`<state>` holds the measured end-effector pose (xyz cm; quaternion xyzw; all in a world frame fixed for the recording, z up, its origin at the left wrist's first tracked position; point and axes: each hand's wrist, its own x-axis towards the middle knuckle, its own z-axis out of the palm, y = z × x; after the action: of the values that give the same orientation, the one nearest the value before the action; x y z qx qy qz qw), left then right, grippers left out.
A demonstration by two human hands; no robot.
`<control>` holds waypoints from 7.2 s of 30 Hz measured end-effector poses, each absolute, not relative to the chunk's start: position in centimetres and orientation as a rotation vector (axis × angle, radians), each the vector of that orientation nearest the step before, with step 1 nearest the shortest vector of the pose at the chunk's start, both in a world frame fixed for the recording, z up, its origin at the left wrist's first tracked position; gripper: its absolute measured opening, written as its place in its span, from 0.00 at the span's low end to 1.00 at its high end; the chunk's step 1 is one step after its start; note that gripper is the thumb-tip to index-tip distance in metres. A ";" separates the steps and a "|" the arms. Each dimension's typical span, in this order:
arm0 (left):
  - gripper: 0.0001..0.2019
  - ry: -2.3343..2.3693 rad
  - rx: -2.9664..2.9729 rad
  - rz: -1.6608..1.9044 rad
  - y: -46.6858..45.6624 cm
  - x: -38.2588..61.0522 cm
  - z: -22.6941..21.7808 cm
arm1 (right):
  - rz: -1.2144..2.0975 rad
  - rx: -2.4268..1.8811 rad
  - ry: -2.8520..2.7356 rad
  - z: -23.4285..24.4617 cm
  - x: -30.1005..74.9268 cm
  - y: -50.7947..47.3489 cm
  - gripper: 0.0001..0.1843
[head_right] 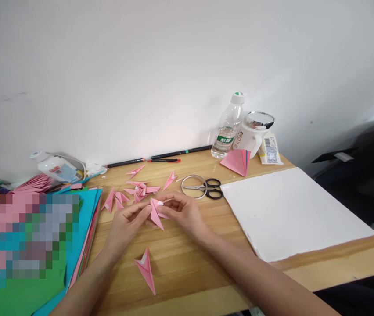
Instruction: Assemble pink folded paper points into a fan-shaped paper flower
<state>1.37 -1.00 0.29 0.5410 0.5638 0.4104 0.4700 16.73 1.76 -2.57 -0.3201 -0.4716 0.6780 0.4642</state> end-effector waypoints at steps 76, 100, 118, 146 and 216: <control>0.13 1.386 1.103 1.117 -1.7 2.4 0.4 | 1.900 -0.831 -1.003 -2.1 16.8 1.9 0.15; 0.06 1.338 1.093 1.168 -1.5 1.7 0.2 | 1.844 -0.766 -1.151 -1.9 16.9 1.9 0.15; 0.07 1.379 1.273 1.125 -1.1 1.1 0.3 | 1.821 -0.802 -1.158 -2.6 16.5 1.6 0.15; 0.06 1.399 1.416 1.158 -1.5 2.0 0.8 | 1.135 -0.935 -1.482 -2.0 17.2 1.6 0.09; 0.06 1.435 2.082 1.339 -1.8 2.0 -0.7 | 1.399 -0.842 -1.383 -2.4 16.9 1.7 0.08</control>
<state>2.02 -1.83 -0.71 0.7204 0.4967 0.4635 0.1396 16.87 1.69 -2.45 -0.3452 -0.5668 0.5735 0.4803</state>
